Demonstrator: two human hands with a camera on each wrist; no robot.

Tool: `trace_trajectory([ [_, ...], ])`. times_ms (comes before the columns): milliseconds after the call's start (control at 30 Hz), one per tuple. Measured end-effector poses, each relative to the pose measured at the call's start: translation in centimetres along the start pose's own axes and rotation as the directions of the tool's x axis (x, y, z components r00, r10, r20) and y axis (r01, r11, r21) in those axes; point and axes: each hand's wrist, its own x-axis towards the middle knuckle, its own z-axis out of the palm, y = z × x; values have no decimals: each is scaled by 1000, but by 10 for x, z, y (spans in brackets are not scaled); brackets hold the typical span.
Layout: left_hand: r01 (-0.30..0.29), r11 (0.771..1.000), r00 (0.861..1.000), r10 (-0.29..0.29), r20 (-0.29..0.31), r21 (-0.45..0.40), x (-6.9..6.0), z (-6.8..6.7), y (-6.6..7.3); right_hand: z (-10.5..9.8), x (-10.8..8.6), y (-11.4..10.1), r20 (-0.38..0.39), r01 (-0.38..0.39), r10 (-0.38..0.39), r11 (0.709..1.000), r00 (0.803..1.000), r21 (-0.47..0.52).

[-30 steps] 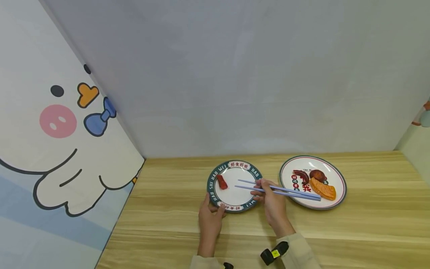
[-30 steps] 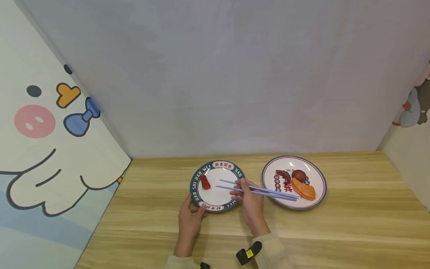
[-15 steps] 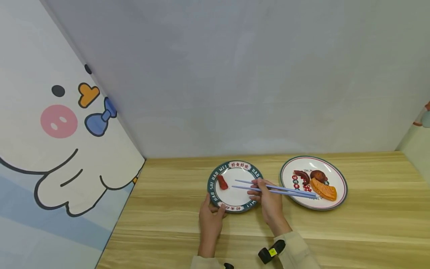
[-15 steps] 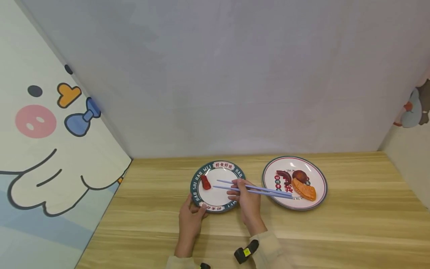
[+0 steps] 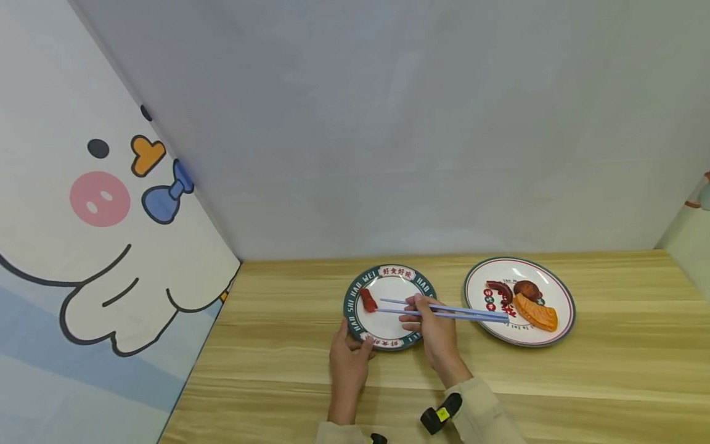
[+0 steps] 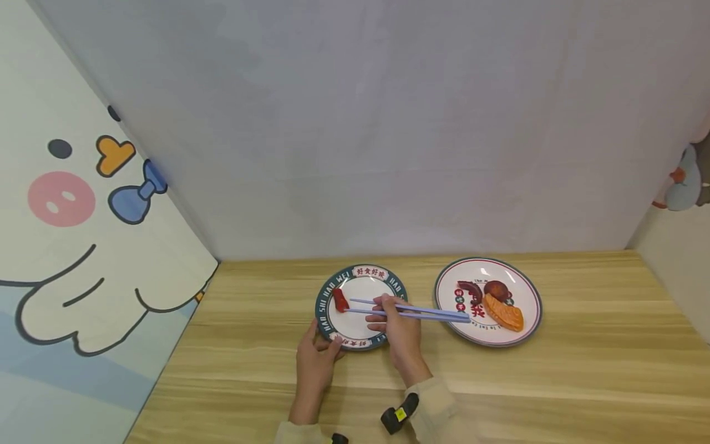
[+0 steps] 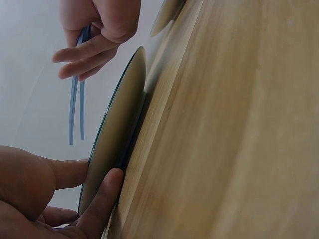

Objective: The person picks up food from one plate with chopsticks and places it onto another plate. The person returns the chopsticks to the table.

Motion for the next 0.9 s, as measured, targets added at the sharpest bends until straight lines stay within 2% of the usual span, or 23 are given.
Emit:
trace_trajectory([
  [900,-52,998,999,52,1,-20,2,1,-3,14,6,12,36,2,0,998,999,-65],
])
